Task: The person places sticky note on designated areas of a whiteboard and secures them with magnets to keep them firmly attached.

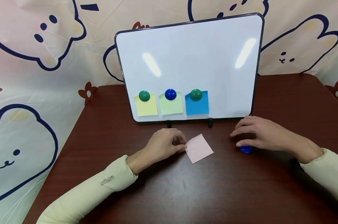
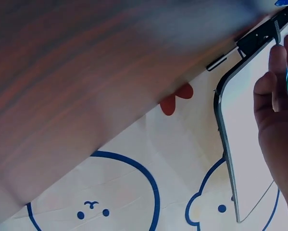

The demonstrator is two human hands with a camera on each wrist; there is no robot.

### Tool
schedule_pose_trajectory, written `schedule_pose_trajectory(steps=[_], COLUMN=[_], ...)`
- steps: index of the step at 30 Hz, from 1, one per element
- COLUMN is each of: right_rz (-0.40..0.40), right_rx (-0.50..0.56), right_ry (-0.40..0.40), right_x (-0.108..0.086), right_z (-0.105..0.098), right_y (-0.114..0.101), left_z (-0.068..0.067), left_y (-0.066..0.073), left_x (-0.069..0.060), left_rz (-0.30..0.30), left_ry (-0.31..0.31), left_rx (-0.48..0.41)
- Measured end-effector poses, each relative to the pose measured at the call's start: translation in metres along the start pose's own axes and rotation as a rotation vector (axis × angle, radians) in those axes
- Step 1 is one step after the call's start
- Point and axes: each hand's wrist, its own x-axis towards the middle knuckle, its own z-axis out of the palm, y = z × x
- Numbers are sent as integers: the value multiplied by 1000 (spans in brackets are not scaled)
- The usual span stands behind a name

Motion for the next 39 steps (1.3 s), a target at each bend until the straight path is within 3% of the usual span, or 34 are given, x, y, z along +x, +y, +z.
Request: schedule_pose_trajectory(steps=[12, 23, 29, 39], right_rz=[53, 67, 30, 25], right_rx=[100, 94, 65, 145], right_ry=[-97, -153, -134, -189], right_x=[-12, -16, -16, -17], right_z=[-1, -1, 1, -2], right_y=[6, 10, 12, 15], left_z=[0, 4, 4, 4], left_y=[1, 0, 0, 0], left_x=[8, 9, 10, 11], left_rz=[-9, -2, -12, -13], left_ry=[-34, -109, -112, -110], left_rx=[57, 91, 92, 96])
